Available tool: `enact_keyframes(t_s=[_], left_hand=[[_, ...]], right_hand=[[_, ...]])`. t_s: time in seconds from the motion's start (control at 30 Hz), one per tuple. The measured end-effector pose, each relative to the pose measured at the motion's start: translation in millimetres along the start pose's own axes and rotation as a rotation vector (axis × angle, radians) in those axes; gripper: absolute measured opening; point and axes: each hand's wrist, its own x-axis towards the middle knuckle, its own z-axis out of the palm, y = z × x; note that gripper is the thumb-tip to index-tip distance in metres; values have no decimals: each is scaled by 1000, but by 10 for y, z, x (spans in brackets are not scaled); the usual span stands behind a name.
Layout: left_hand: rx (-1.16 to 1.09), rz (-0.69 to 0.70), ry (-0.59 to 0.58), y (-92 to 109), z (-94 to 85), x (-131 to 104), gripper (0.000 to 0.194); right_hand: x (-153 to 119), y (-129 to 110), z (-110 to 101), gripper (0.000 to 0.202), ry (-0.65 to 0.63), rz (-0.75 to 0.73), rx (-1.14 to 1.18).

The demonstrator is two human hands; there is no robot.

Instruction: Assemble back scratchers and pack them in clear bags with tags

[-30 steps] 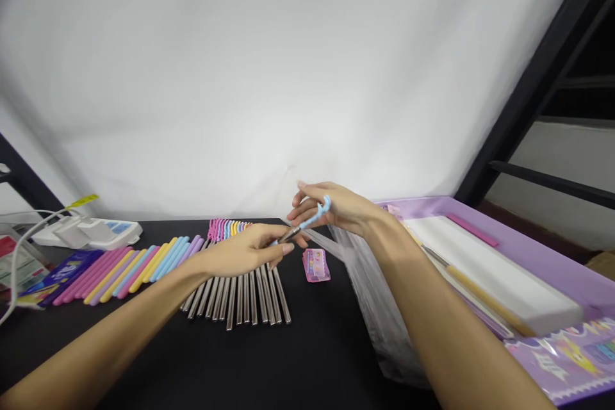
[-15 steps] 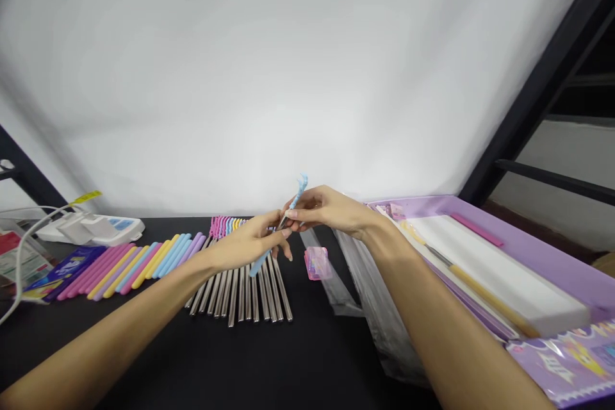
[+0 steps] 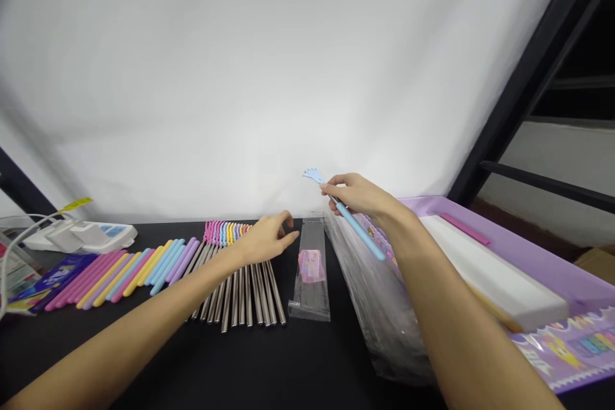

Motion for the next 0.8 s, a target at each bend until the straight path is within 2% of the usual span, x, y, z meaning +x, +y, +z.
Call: enact_keyframes(t_s=[0.17,0.37,0.47,0.6,0.73,0.8], left_hand=[[-119,-191,37,83,188,272,46],[-351,-334,1,40,262,375,37],[-527,-352,-10,83,172,372,32],[-751,-285,46,244,-80,245,32],[-946,-199,197,374,-351,-16,11],[-911,-238,308,360,-432,-158,13]], right_hand=[[37,60,-4,25,-22,34,-101],[40,51,-24,22,-22,8,-187],[22,37,-38,22,-17,2,-211],[-4,8,4,18,-40,2,-21],[-14,-22,99,19,-88,45,39],[-26,-47,138,17,-142,32,45]])
